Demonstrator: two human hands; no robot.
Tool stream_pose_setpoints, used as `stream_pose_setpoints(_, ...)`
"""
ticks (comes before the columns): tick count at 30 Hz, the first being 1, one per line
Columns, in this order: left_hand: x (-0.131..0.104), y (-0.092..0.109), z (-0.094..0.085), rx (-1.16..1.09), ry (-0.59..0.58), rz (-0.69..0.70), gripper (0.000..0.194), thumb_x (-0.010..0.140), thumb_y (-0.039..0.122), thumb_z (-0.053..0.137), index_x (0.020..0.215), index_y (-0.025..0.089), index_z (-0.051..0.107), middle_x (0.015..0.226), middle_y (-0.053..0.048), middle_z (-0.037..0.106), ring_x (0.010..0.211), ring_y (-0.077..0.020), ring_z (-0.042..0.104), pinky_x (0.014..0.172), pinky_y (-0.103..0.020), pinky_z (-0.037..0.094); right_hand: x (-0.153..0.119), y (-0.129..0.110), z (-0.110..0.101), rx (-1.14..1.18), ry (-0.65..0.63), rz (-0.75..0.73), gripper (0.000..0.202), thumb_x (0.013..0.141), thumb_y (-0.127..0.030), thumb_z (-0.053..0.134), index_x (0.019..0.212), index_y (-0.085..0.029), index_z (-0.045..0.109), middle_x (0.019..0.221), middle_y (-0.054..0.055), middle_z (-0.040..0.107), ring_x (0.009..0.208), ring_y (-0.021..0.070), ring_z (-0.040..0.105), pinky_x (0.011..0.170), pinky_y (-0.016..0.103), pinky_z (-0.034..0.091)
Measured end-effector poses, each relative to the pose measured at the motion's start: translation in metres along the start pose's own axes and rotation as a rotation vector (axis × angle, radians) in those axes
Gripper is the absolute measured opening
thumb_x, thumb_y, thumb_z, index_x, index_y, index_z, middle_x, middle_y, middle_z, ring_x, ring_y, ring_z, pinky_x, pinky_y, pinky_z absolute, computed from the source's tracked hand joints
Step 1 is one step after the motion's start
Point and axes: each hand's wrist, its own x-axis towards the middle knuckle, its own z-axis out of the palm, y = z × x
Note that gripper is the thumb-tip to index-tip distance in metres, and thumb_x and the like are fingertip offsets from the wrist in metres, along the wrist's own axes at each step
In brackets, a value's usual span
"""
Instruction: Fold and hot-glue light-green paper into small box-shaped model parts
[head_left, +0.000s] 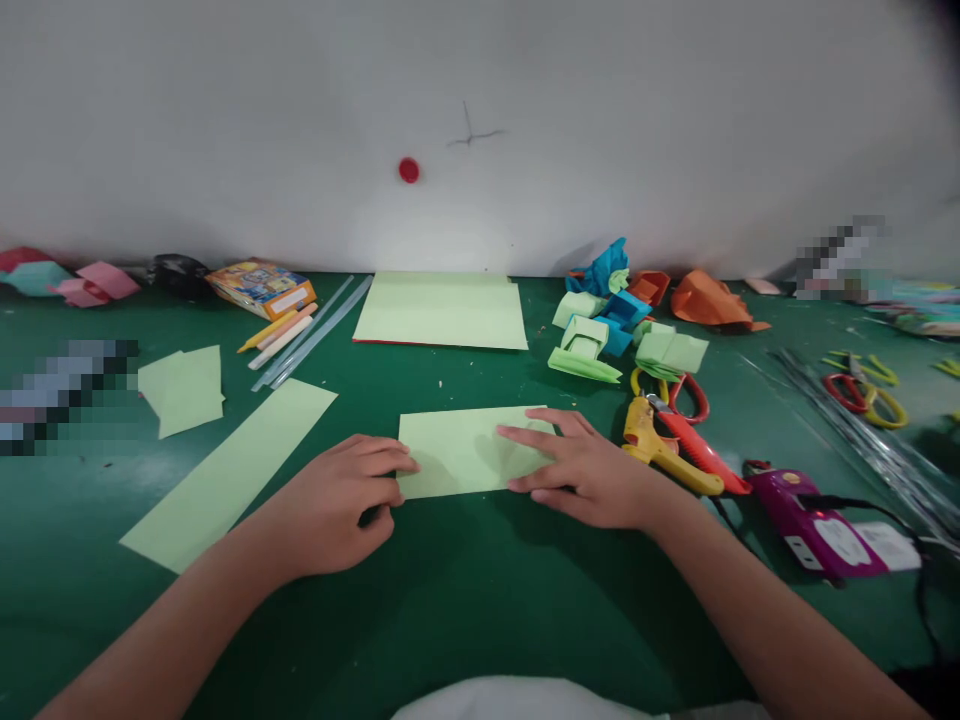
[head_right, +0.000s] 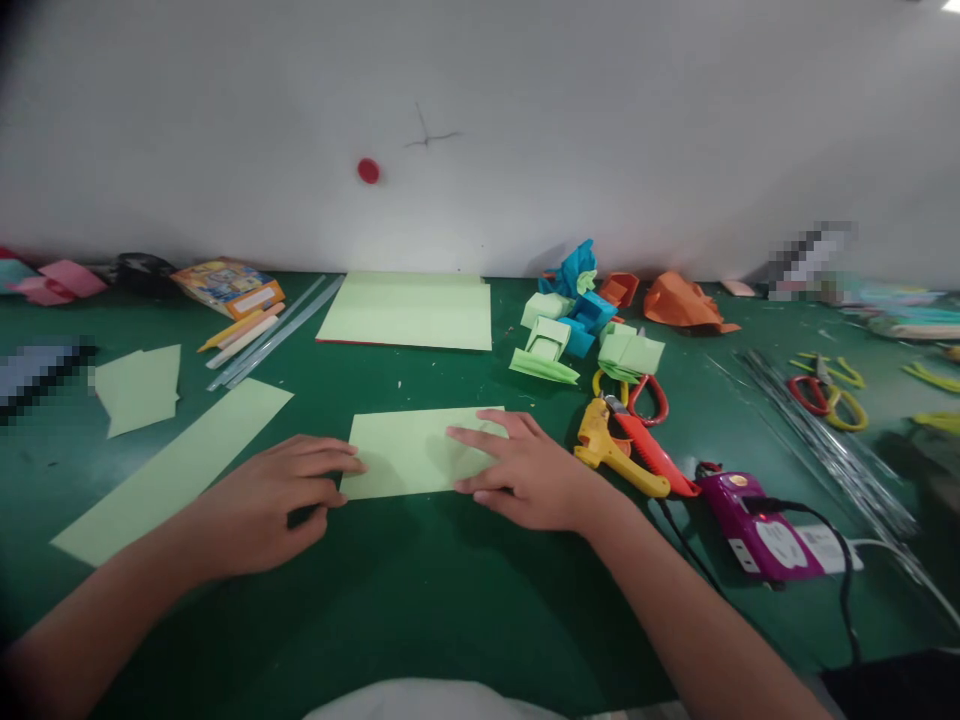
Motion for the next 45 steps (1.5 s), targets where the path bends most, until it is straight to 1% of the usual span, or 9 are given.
stream_pose_setpoints(7,0.0,-0.002,-0.002,-0.081,-0.014,-0.03,0.022,0.089,0.017,0.05,0.088,0.023,0.071,0.127,-0.006,0.07,0.12,-0.0257,0.062,0.101,-0.043,0.052,-0.022,0.031,-0.013,0.068,0.003,0.097,0.027,0.1,-0.039,0.058,0.095,-0.035,0.084,0.161,-0.007,0.044,0.152,0.0395,0.025,0.116,0.068,0.03)
stream_pose_setpoints(10,0.003,-0.002,0.0,-0.054,-0.032,-0.004,0.027,0.093,0.02,0.052,0.109,0.028,0.072,0.127,-0.006,0.068,0.119,-0.0262,0.061,0.1,-0.043,0.05,-0.021,0.027,-0.012,0.099,0.019,0.107,0.025,0.097,-0.042,0.063,0.089,-0.032,0.084,0.16,-0.004,0.047,0.15,0.0395,0.029,0.115,0.067,0.034)
stream_pose_setpoints(15,0.009,0.008,0.009,0.091,-0.053,0.036,0.044,0.1,0.035,0.053,0.143,0.044,0.055,0.132,-0.006,0.062,0.123,-0.0301,0.057,0.101,-0.047,0.045,-0.009,0.007,-0.003,0.052,0.074,0.012,0.024,0.096,-0.041,0.064,0.113,-0.032,0.079,0.16,0.003,0.047,0.145,0.0365,0.038,0.116,0.062,0.032)
stream_pose_setpoints(23,0.012,0.022,0.015,0.182,-0.053,0.02,0.043,0.103,0.035,0.046,0.144,0.046,0.053,0.127,-0.008,0.061,0.119,-0.0332,0.055,0.099,-0.051,0.042,0.013,-0.026,0.013,0.087,-0.052,-0.11,0.052,0.106,-0.045,0.045,0.151,-0.022,0.051,0.158,0.008,0.05,0.142,0.032,0.042,0.117,0.055,0.033)
stream_pose_setpoints(29,0.01,0.019,0.006,0.049,-0.093,-0.05,0.042,0.102,0.032,0.05,0.139,0.048,0.058,0.133,-0.007,0.058,0.126,-0.0328,0.053,0.1,-0.051,0.046,0.006,-0.022,-0.001,0.15,-0.068,0.012,0.043,0.108,-0.029,0.034,0.133,-0.025,0.069,0.154,0.002,0.055,0.144,0.0277,0.042,0.118,0.052,0.037)
stream_pose_setpoints(35,0.0,-0.01,0.0,-0.194,-0.085,-0.09,0.027,0.102,0.029,0.05,0.108,0.033,0.076,0.135,-0.002,0.062,0.125,-0.0225,0.058,0.103,-0.035,0.049,-0.013,0.0,-0.014,0.145,-0.004,0.195,0.043,0.107,-0.033,0.039,0.102,-0.029,0.081,0.15,-0.003,0.059,0.142,0.0317,0.045,0.113,0.057,0.043)
stream_pose_setpoints(38,-0.001,-0.023,0.005,-0.157,-0.038,-0.155,0.024,0.1,0.037,0.054,0.11,0.03,0.074,0.133,-0.004,0.065,0.122,-0.0235,0.061,0.103,-0.036,0.049,-0.018,0.011,-0.012,0.073,0.092,0.296,0.043,0.107,-0.036,0.036,0.107,-0.027,0.079,0.141,0.002,0.066,0.133,0.0319,0.054,0.112,0.059,0.043)
stream_pose_setpoints(42,-0.002,-0.032,0.01,-0.025,0.0,-0.281,0.061,0.091,0.054,0.064,0.147,0.032,0.051,0.151,-0.006,0.056,0.135,-0.032,0.053,0.111,-0.046,0.043,-0.016,0.016,-0.004,-0.019,0.174,0.42,0.043,0.107,-0.038,0.037,0.136,-0.023,0.064,0.136,0.009,0.069,0.124,0.0323,0.06,0.106,0.059,0.046)
stream_pose_setpoints(45,-0.002,-0.033,0.012,-0.007,-0.038,-0.296,0.078,0.092,0.057,0.063,0.159,0.033,0.031,0.162,-0.006,0.043,0.144,-0.0335,0.046,0.115,-0.049,0.038,-0.012,0.012,0.0,-0.05,0.187,0.449,0.046,0.104,-0.039,0.044,0.144,-0.02,0.057,0.132,0.013,0.07,0.122,0.0338,0.061,0.103,0.058,0.047)
